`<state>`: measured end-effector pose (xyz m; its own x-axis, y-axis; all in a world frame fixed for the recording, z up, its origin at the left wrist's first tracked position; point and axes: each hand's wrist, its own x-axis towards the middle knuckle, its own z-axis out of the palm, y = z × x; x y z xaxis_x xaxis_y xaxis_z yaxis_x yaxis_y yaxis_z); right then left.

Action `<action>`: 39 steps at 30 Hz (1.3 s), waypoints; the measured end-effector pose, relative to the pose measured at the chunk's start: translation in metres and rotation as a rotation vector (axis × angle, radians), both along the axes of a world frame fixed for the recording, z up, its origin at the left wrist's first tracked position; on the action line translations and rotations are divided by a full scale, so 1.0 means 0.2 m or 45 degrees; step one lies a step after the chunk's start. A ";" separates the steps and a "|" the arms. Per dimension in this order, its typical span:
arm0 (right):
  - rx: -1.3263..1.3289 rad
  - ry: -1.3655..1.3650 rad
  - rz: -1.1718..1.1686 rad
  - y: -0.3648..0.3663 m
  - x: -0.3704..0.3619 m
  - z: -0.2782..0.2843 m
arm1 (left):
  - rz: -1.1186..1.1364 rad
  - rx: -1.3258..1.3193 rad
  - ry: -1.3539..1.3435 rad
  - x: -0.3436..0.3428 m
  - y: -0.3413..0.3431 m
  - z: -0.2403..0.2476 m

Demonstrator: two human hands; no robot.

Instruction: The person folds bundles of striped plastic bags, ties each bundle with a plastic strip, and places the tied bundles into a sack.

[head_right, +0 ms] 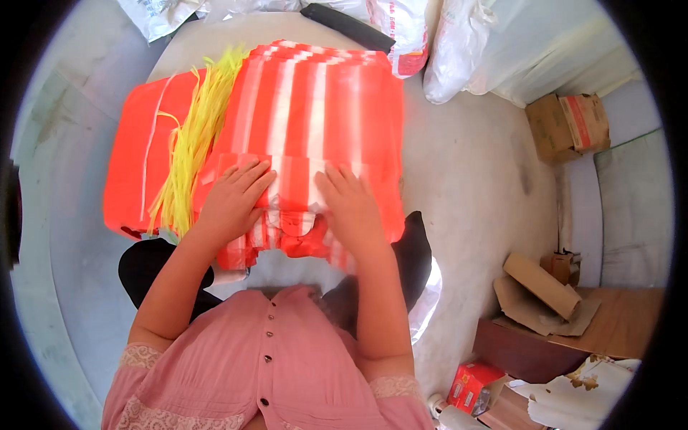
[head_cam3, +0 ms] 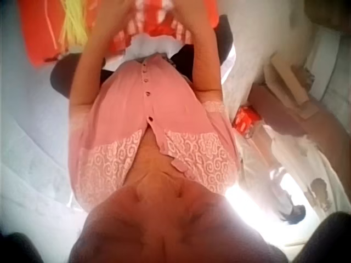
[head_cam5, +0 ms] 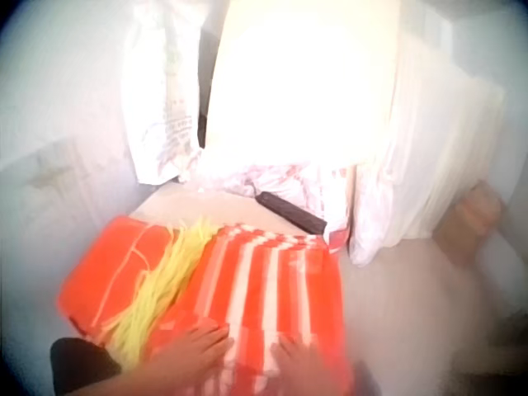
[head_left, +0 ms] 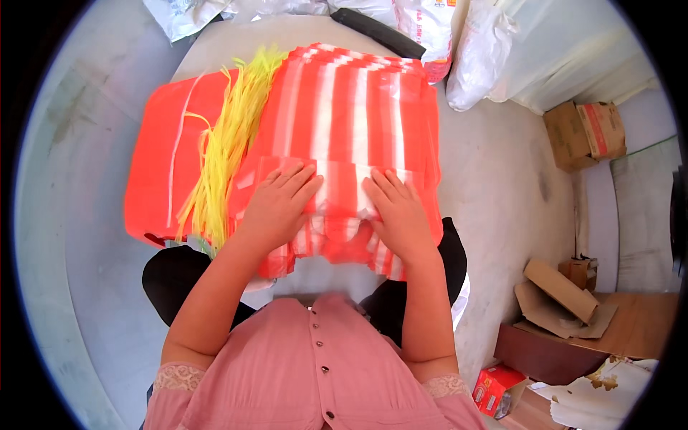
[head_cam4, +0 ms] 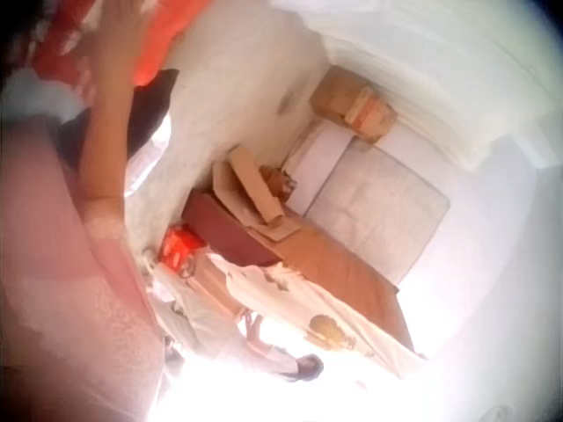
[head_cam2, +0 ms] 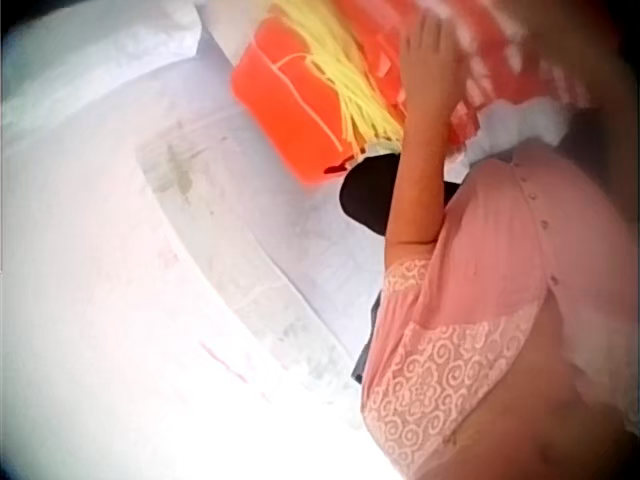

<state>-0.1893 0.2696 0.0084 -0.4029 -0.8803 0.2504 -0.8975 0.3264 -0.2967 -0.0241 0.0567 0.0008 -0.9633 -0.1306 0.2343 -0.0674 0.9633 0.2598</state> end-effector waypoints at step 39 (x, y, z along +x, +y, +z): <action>-0.295 -0.117 0.221 -0.15 0.20 -0.08 | -0.048 0.557 -0.024 0.00 0.06 0.00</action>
<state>-0.1493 0.2388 -0.0084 -0.2820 -0.8617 0.4219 -0.8999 0.0850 -0.4278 -0.0250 0.0696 0.0004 -0.9730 -0.1782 0.1471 -0.0429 0.7649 0.6427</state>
